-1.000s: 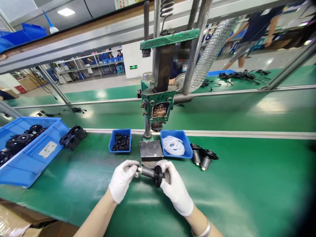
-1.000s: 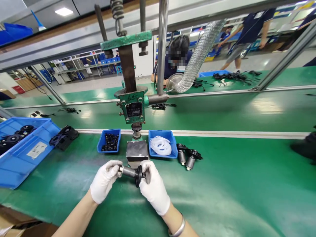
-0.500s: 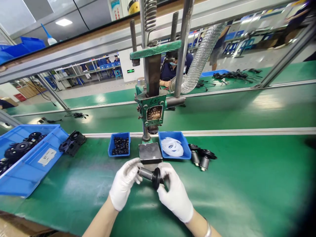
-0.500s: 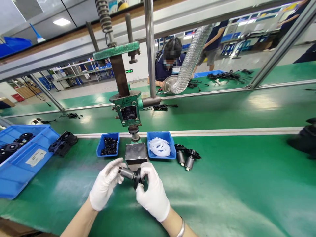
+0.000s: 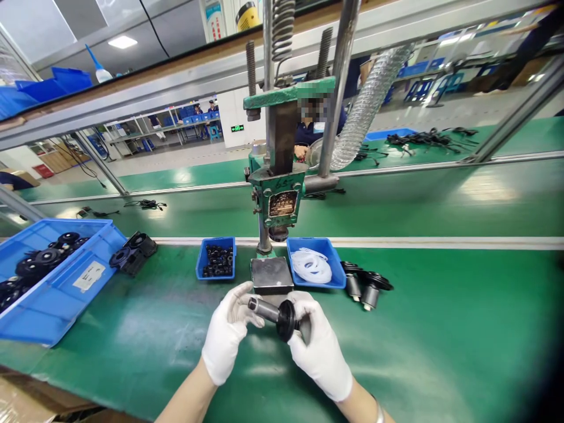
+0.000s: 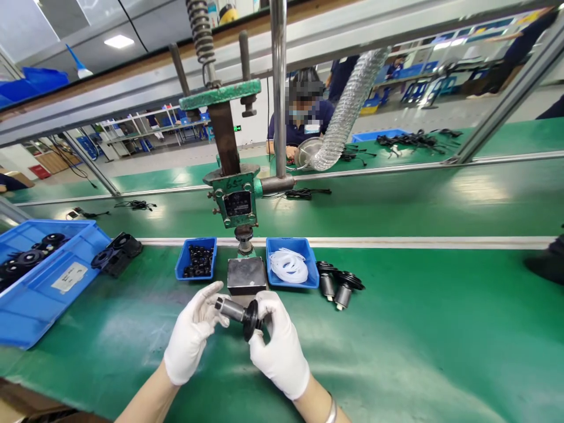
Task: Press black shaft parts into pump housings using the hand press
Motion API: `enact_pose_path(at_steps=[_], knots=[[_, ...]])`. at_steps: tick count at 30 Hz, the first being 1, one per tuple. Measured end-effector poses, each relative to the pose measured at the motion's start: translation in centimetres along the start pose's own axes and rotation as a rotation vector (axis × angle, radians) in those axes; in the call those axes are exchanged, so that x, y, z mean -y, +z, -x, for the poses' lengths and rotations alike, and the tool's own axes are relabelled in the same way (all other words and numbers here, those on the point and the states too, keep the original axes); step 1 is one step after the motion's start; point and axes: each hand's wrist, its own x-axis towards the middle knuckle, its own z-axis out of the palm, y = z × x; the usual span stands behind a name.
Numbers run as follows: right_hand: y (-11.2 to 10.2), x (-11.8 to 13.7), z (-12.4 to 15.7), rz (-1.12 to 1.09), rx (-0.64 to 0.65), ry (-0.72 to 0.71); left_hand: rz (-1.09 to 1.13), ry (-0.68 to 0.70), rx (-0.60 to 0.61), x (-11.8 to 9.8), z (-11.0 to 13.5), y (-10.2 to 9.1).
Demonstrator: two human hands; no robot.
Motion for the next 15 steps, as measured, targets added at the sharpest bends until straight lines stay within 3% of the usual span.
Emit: enact_pose_path(at_steps=[3,7,11,13,15], knots=[[0.1,-0.1,0.0,0.007,-0.002,0.017,-0.096,0.052,0.047,0.5,0.1,-0.7],[0.1,-0.3,0.1,-0.02,0.013,0.05,-0.526,0.19,0.019,1.1,1.3,-0.7],[-0.4,-1.8,0.8,-0.11,0.0,0.198,-0.793,0.308,0.144,1.6,1.5,-0.6],[-1.0,-3.4,1.1,-0.18,-0.002,0.329,-0.862,0.362,0.099,0.6,0.4,-2.0],[-1.4,-5.2,1.2,-0.256,-0.03,0.448,-1.029,0.365,-0.107,-1.9,-1.4,-5.0]])
